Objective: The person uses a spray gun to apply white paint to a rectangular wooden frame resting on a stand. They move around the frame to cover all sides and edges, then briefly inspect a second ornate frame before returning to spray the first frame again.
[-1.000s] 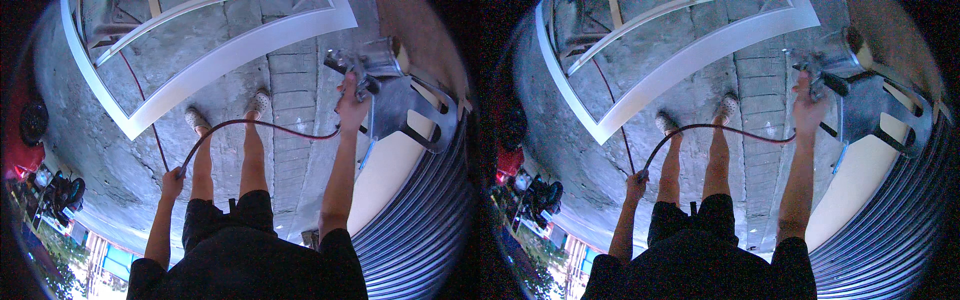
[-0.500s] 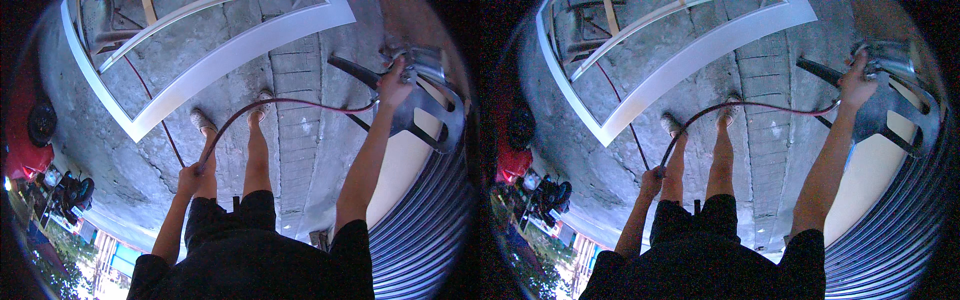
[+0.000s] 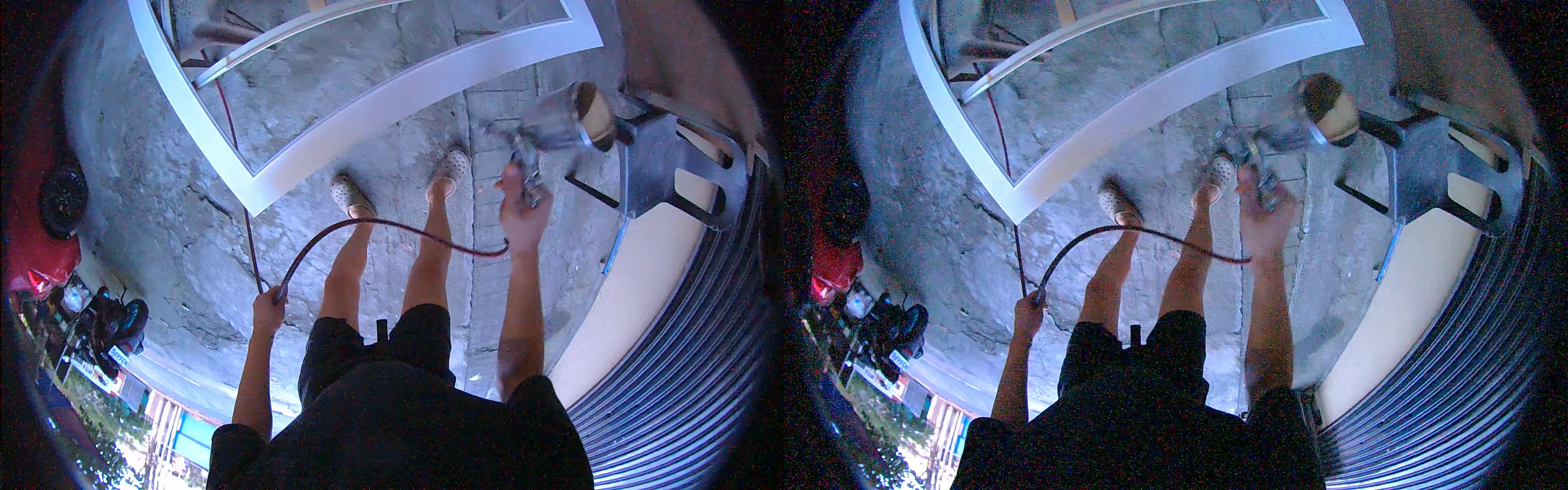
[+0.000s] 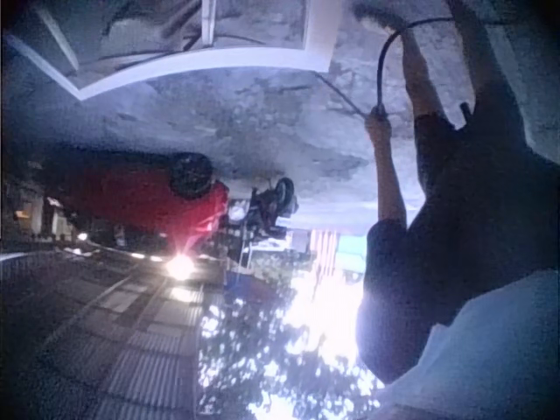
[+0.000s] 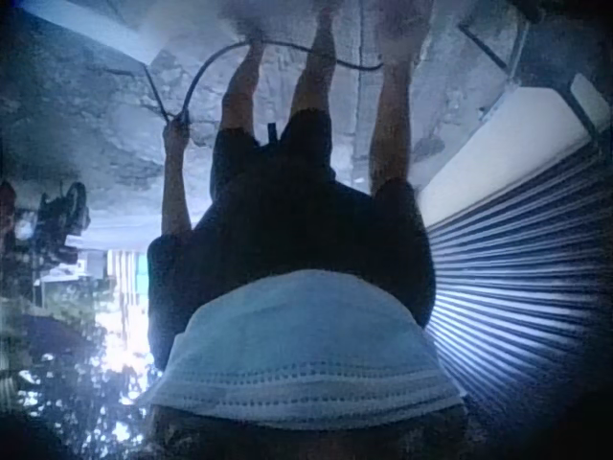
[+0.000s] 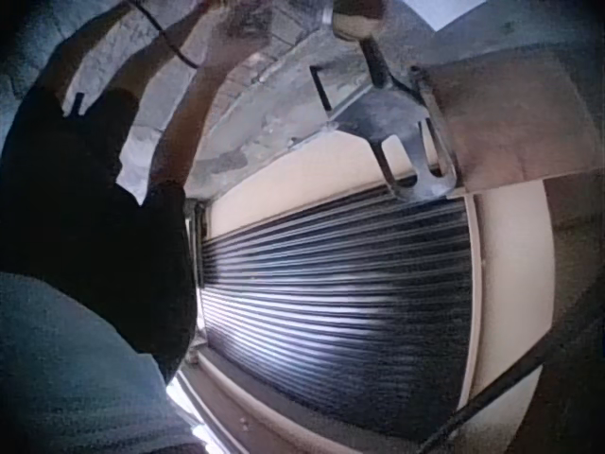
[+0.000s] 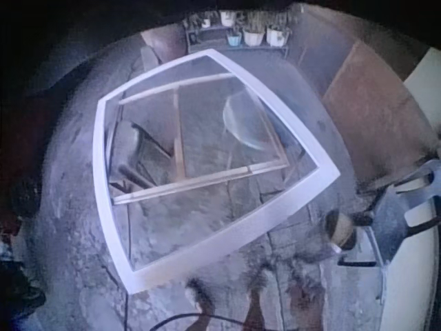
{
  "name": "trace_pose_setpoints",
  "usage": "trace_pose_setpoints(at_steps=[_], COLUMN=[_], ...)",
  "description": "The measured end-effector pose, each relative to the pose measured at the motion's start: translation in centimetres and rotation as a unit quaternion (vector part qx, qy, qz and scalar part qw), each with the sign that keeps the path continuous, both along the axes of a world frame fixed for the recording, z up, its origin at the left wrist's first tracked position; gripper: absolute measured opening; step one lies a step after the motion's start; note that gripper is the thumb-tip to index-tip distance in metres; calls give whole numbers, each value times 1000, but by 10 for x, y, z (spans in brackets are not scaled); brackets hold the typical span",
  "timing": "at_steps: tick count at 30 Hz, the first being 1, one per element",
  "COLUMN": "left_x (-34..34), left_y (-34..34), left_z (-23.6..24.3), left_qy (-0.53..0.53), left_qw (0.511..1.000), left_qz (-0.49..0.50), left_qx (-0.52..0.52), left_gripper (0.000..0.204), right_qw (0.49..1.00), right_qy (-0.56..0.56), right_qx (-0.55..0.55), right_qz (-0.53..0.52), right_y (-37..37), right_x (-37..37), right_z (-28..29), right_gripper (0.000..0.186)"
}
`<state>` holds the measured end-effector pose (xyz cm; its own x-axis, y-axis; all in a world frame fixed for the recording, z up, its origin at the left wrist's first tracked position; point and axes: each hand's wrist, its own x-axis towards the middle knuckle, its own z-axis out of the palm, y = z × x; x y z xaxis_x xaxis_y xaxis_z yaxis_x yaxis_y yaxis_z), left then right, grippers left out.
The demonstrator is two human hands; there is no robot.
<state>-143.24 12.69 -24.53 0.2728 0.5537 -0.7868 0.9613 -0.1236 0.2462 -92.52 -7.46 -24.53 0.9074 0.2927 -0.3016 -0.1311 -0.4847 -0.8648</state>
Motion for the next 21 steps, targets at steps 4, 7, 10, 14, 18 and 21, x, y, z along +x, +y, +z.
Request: trace_pose_setpoints(at_steps=[4,7,10,14,18,21], left_x=[-40,-26,-8,18,95,152], left_y=[20,29,22,6,-14,-24], left_z=[-3,4,6,-3,4,12], left_qy=[-17,40,48,16,-30,-52], left_qw=[999,999,998,997,994,991], left_qz=[-27,-28,-20,-43,-70,-22], left_qx=[9,-11,-29,-59,-74,-118], left_gripper=[18,19,20,24,25,26], right_qw=[995,985,989,997,985,974], right_qy=[-10,47,43,-29,-104,-166], right_qx=[-1,-14,-41,-71,-116,-112], right_qz=[101,163,137,14,-72,-106], right_y=[-4,22,22,17,5,-13], right_x=[-69,-67,-34,60,171,248], right_z=[4,47,44,6,-12,-28], right_gripper=[18,16,19,29,46,51])
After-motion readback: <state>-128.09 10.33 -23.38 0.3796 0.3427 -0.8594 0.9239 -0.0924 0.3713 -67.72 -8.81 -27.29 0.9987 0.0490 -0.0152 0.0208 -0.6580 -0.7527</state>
